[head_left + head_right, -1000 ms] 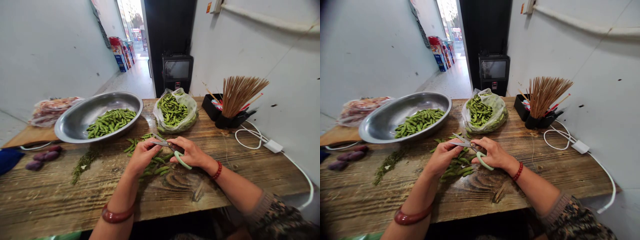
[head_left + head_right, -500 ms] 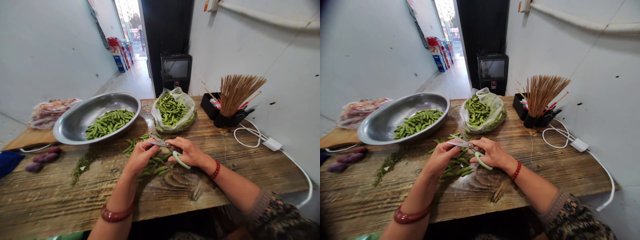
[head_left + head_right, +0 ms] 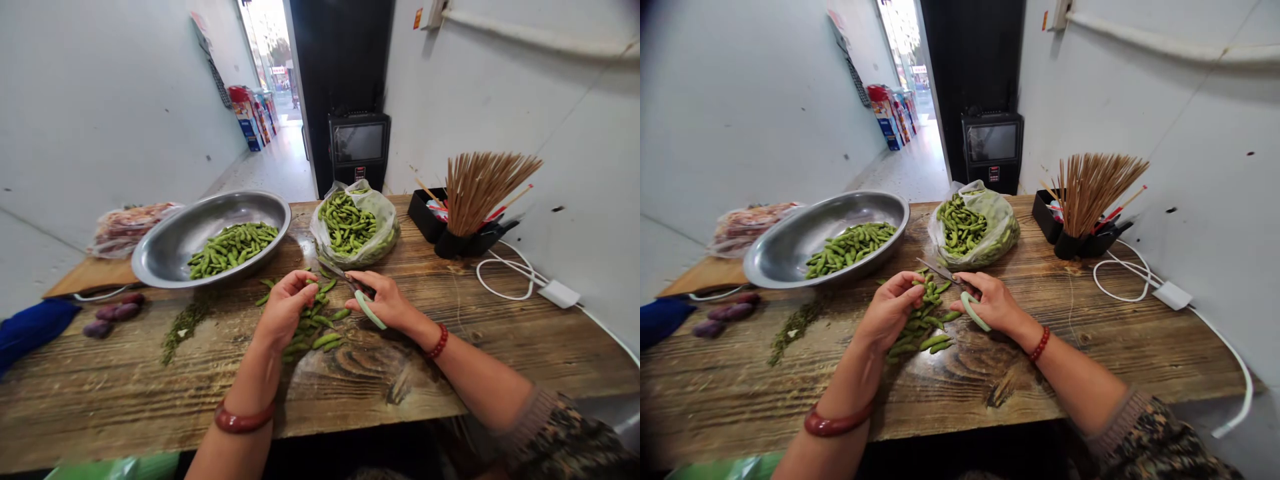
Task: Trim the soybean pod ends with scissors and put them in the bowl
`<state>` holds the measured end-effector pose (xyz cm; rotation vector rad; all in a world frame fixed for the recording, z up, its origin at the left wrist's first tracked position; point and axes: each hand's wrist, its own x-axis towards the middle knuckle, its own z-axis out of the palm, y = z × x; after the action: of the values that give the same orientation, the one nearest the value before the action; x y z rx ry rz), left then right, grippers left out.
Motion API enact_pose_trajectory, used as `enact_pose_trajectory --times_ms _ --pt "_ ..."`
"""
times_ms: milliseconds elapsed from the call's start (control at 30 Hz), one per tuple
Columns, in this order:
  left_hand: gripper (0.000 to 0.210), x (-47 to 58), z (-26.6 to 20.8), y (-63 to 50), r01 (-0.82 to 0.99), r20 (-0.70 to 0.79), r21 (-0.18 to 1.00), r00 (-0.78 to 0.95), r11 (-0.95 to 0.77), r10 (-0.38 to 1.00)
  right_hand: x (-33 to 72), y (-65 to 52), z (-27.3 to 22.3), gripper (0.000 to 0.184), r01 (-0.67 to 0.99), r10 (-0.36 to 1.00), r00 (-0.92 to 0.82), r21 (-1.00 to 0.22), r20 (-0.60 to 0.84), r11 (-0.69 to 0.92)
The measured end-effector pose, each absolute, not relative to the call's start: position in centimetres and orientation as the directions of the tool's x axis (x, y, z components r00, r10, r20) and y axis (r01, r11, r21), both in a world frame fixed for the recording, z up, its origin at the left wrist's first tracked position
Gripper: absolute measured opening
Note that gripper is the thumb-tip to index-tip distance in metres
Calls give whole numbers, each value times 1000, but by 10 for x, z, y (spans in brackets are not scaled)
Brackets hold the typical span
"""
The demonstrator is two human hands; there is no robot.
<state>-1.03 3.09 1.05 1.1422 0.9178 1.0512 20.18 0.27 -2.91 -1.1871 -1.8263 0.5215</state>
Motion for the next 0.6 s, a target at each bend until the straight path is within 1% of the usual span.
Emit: enact_pose_trajectory --times_ms 100,267,400,600 --pt "21 -9 14 29 -289 -85 941 309 178 947 201 0 -26 59 510 873 -191 -715 448 478" --pt "25 -8 13 28 -363 -75 905 380 223 922 200 -6 -19 64 547 828 -298 -626 475 556" --pt "26 -7 9 28 -353 -84 904 409 242 909 200 -8 -15 63 593 806 -334 -557 488 582" --pt "27 -4 7 27 -301 -68 934 382 194 922 201 -8 -14 61 596 798 -354 -540 487 594"
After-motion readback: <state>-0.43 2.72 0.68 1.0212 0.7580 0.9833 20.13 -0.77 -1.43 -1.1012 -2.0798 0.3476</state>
